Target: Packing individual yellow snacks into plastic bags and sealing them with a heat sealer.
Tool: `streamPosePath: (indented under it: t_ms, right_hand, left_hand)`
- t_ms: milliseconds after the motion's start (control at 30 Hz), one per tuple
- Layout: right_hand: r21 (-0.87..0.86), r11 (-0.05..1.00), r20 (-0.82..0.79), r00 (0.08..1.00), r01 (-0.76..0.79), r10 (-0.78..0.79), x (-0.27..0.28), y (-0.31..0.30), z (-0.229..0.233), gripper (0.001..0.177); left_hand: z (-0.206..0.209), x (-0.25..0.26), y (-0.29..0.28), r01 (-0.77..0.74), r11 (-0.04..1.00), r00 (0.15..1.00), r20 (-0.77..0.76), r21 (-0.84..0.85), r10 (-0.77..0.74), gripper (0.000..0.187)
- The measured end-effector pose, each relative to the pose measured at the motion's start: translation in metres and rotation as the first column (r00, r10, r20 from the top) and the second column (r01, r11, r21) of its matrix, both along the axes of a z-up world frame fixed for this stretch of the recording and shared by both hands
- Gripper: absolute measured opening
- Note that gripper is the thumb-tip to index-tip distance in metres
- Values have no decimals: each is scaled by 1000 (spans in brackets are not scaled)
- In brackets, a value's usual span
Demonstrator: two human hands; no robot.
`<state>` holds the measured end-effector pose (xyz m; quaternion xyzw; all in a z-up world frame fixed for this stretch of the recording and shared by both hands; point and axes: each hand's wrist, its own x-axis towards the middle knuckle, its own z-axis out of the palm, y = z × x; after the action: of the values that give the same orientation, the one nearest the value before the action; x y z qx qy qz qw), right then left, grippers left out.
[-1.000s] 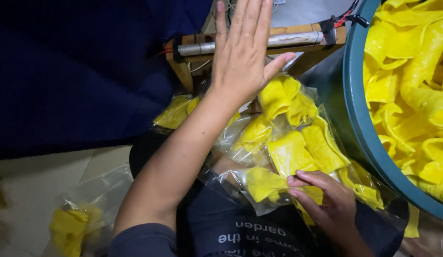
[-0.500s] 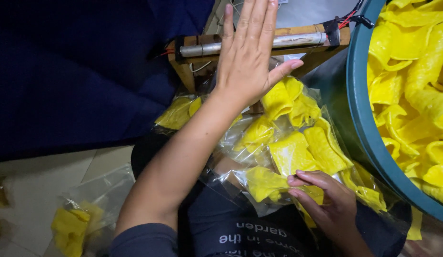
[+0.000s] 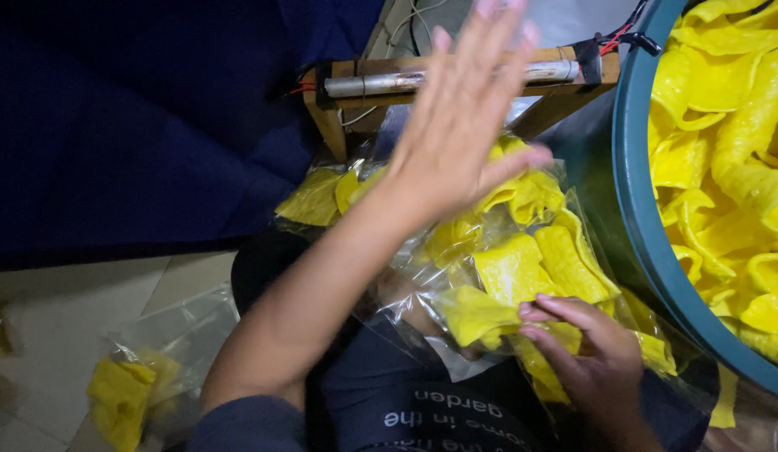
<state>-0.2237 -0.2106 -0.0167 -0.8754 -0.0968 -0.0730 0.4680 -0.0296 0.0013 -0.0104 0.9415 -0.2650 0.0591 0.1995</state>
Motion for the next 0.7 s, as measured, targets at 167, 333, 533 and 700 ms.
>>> streamPosePath:
  t_ms: [167,333,533,700]
  right_hand:
    - [44,983,-43,984,176,-174,6,-11,4,34]
    - [207,974,-101,992,96,-76,17,5,16,45]
    - [371,907,-302,949,199,-85,40,21,20,15]
    - [380,916,-132,988,125,-80,35,35,19,7]
  left_hand:
    - [35,-75,42,205,708,780,-324,-676,-535,93]
    - [18,-122,48,-209,561,696,-524,-801,-490,39]
    - [13,-146,38,-248,326,890,-347,-912,-296,10]
    - [0,-154,29,-444,252,866,-484,-860,-129,10]
